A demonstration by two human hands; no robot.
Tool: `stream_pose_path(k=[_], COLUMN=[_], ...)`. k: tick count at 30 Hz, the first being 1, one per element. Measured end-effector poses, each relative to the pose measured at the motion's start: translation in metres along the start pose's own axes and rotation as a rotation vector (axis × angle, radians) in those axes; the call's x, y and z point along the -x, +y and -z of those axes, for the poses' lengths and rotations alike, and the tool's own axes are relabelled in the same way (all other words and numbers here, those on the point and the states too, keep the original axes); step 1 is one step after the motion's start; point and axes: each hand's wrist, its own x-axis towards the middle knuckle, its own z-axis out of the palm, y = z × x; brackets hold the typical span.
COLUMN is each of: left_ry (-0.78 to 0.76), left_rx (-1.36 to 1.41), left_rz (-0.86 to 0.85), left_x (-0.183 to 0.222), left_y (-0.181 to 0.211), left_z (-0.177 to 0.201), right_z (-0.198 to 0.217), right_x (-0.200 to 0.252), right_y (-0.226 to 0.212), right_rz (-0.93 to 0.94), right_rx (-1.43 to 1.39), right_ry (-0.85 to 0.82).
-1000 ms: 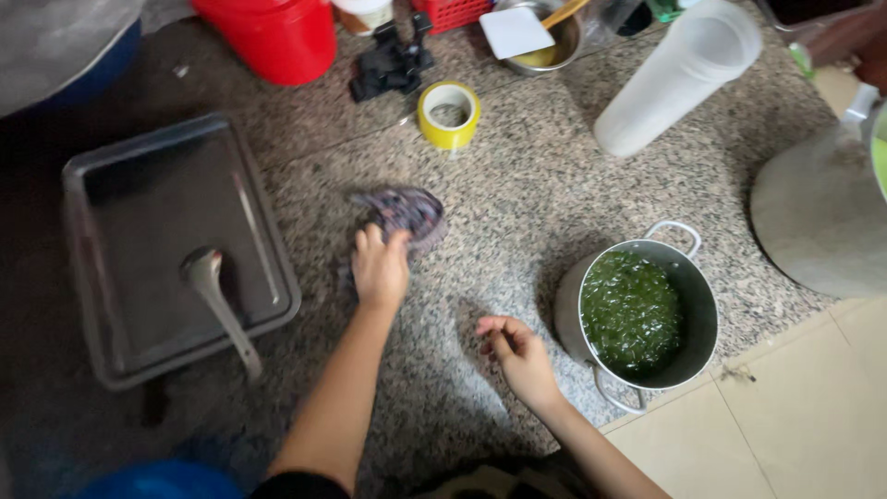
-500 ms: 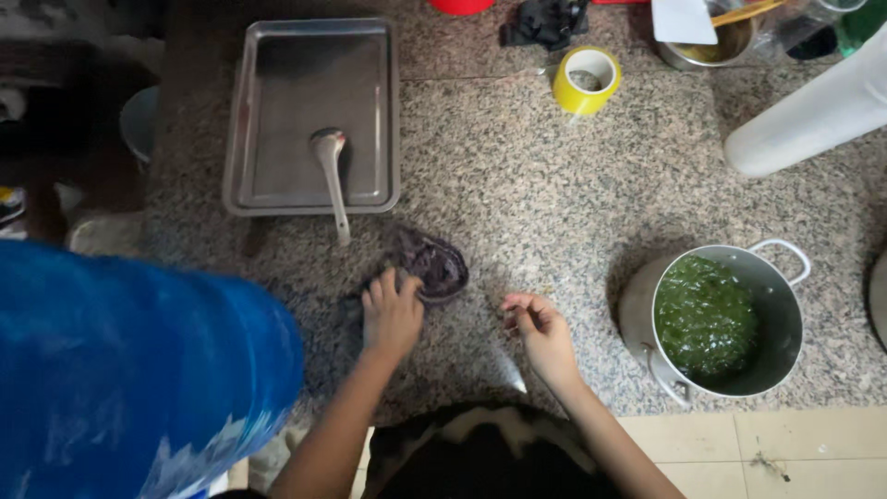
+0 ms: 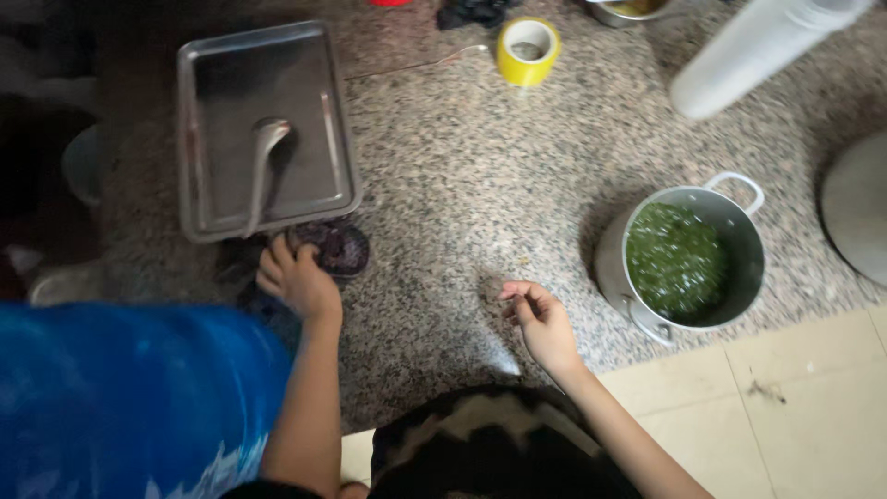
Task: The person scrapes a green jelly substance from a metal tray into a small pot using a ladle, then fills a plastic container with water from a large blue jug and pours it into a large pot containing a green liquid.
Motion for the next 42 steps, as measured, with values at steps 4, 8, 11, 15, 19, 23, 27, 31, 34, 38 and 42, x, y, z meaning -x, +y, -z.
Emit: stream_pose_path(k=[4, 8, 11, 15, 19, 23, 27, 31, 34, 38, 42], left_ry=[-0.043, -0.326, -0.468, -0.8, -1.217, -1.566, -1.742, -1.739, -1.58, -1.342, -1.144], left_rx=[-0.002, 0.385, 0.765, 0.932, 1.261, 1.16, 1.197, 1.221, 1.441, 1.62, 1.611], left_rz=[-0.014, -0.159, -0.396, -0.37, -0.103, 0.276, 0.292, 0.583, 0.83, 1.102, 1.259], left_x=[0.025, 0.067, 0.099, 0.136, 0.161, 0.164, 0.17, 0.196, 0.215, 0.218, 0.242], left_y=[0.051, 0.128, 0.178, 0.236, 0.277, 0.308, 0.334, 0.359, 0.372, 0.362, 0.295], left_z=[0.027, 0.044, 0.041, 0.014, 0.003, 0.015, 0.018, 0.007, 0.009, 0.021, 0.047], right_z=[0.015, 0.033, 0.046, 0.074, 0.104, 0.123, 0.132, 0.156, 0.191, 0.245, 0.274], right_x=[0.002, 0.011, 0.027, 0.047, 0.045, 0.042, 0.042, 0.058, 0.076, 0.069, 0.055], right_y=[0.01, 0.013, 0.001, -0.025, -0.033, -0.017, 0.007, 0.022, 0.024, 0.019, 0.014], right_rz=[0.115, 0.05, -0.134, -0.29, -0.169, -0.16, -0.163, -0.262, -0.292, -0.281, -0.2], right_rx=[-0.017, -0.114, -0.427, -0.939, -1.105, -1.083, -1.033, -0.782, -0.607, -0.339, -0.316], right_ry=[0.078, 0.159, 0.269, 0.571, 0.587, 0.582, 0.556, 0.426, 0.391, 0.437, 0.309])
